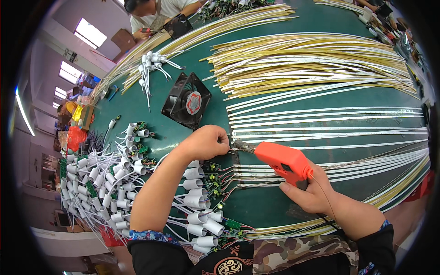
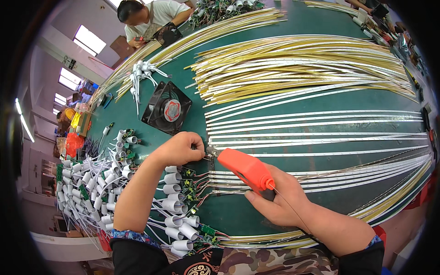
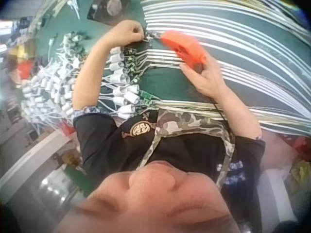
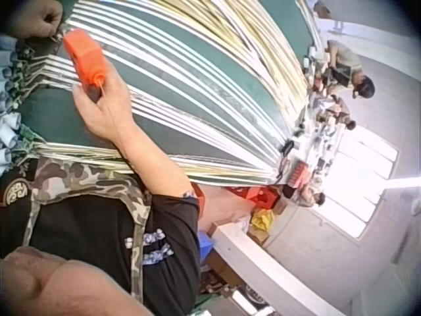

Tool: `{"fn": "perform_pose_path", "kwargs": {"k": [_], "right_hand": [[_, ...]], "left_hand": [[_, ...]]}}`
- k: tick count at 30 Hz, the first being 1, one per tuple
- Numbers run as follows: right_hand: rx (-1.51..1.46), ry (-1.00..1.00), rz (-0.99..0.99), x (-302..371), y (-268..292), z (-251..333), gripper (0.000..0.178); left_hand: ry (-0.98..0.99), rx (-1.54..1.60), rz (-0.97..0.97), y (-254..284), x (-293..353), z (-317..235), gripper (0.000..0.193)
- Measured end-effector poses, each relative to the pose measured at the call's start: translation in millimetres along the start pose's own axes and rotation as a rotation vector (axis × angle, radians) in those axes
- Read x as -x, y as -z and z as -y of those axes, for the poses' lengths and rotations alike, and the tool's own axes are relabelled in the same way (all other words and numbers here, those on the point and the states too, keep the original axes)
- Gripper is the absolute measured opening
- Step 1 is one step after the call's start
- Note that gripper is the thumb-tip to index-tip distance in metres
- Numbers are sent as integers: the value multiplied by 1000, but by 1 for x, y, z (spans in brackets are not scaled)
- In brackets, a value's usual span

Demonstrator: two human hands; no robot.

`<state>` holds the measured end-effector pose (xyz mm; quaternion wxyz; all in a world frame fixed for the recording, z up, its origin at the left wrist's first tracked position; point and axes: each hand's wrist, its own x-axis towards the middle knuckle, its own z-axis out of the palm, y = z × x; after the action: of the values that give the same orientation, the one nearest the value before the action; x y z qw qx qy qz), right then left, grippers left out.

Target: The person solders wiring to electronic components with a soldering gun, connecting them to an LED strip and housing on an assembly line.

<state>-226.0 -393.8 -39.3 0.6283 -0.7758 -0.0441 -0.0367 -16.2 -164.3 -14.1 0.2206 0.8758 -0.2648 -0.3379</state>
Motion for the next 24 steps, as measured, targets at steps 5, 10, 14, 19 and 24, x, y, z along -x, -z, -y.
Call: {"fn": "perform_pose_path", "kwargs": {"k": [5, 10, 14, 19, 24], "right_hand": [[34, 42, -12, -3, -4, -3, 49], [38, 3, 15, -3, -5, -3, 50], [63, 8, 0, -1, -5, -4, 50], [55, -7, 30, -1, -4, -1, 49], [83, 0, 50, -1, -3, 2, 48]], "left_hand": [[-14, -75, -36, -3, 0, 1, 11], [5, -46, -13, 0, 0, 3, 12], [45, 14, 18, 2, 1, -4, 12], [7, -4, 7, 0, 1, 0, 12], [25, -57, -2, -2, 0, 1, 11]]}}
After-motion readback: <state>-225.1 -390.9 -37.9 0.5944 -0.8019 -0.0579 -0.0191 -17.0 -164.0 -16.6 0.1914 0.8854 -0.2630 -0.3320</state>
